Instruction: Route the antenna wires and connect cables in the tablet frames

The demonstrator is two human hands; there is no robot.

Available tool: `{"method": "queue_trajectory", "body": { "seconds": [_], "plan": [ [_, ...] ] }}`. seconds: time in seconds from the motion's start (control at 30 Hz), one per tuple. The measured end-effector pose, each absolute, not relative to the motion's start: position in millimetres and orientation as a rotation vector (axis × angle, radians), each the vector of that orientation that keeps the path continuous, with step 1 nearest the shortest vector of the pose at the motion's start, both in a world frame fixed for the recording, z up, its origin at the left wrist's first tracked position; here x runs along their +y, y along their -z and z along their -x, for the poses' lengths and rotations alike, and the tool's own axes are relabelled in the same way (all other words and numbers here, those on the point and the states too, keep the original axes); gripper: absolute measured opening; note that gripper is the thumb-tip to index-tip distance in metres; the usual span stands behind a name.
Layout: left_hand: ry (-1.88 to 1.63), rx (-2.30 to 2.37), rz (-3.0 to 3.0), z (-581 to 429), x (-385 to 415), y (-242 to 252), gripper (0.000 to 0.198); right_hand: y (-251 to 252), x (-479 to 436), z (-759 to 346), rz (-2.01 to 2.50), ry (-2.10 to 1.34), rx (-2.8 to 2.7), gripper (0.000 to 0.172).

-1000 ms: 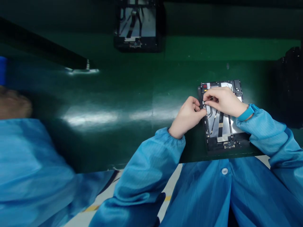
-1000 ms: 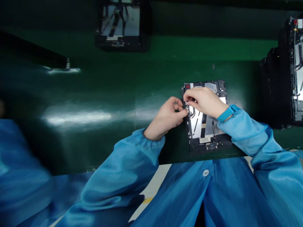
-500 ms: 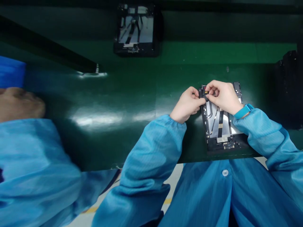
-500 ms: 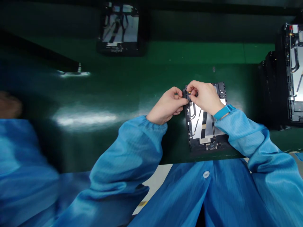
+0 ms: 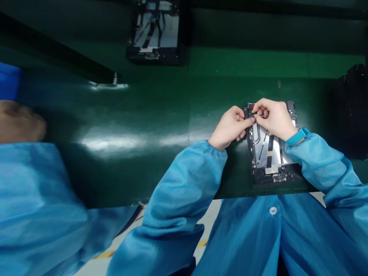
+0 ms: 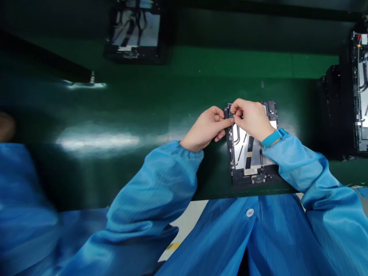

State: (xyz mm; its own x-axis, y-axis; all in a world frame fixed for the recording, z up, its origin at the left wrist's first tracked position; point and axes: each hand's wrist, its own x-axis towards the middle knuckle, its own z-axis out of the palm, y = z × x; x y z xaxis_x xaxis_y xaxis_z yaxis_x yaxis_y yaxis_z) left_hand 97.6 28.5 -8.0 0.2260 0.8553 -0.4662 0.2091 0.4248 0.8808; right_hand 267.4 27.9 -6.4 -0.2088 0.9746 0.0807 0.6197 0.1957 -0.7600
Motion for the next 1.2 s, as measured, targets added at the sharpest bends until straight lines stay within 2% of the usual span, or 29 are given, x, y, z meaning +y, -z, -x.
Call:
{"method": "queue_trajectory", "body": {
  "seconds": [0.13, 0.3, 0.43, 0.57, 0.63, 0.77, 0.83, 0.93, 0.97, 1.03, 1.13, 1.2],
  "plan": [
    [-0.546, 1.366, -1.093, -105, 28, 4, 0.036, 9, 30, -269, 1.455, -0.784, -1.917, 0.018],
    [-0.558, 1.412, -1.078, -107, 29, 5, 0.031, 6, 19, -281, 1.413, -0.404, -1.888, 0.022],
    [-0.537, 1.405, -1.177, -93, 19, 10, 0.006, 12, -11, -311, 1.529, -0.257, -1.659, 0.026],
    [-0.582, 1.466, -1.608, -88, -10, 13, 0.044, 26, -50, -330, 1.64, -0.595, -1.42, 0.052],
    [-0.609, 1.422, -1.633, -91, -22, 12, 0.06, 30, -66, -326, 1.602, -0.752, -1.397, 0.064],
    [-0.747, 1.261, -1.39, -71, -18, 7, 0.071, 32, -77, -309, 1.489, -0.963, -1.523, 0.075],
    [-0.742, 1.297, -1.28, -35, -6, 0, 0.075, 32, -74, -305, 1.376, -1.073, -1.605, 0.068],
    [-0.624, 1.566, -1.195, 38, 18, -20, 0.077, 32, -68, -306, 1.326, -0.982, -1.735, 0.041],
    [-0.542, 1.685, -1.187, 61, 27, -27, 0.073, 33, -66, -308, 1.342, -0.915, -1.764, 0.032],
    [-0.299, 1.992, -1.324, 96, 52, -42, 0.051, 35, -64, -309, 1.365, -0.815, -1.794, 0.019],
    [-0.031, 2.218, -1.673, 110, 101, -56, 0.043, 41, -64, -307, 1.337, -0.742, -1.834, 0.015],
    [-0.076, 2.257, -1.777, 100, 139, -61, 0.048, 44, -63, -302, 1.294, -0.697, -1.865, 0.016]
  ]
}}
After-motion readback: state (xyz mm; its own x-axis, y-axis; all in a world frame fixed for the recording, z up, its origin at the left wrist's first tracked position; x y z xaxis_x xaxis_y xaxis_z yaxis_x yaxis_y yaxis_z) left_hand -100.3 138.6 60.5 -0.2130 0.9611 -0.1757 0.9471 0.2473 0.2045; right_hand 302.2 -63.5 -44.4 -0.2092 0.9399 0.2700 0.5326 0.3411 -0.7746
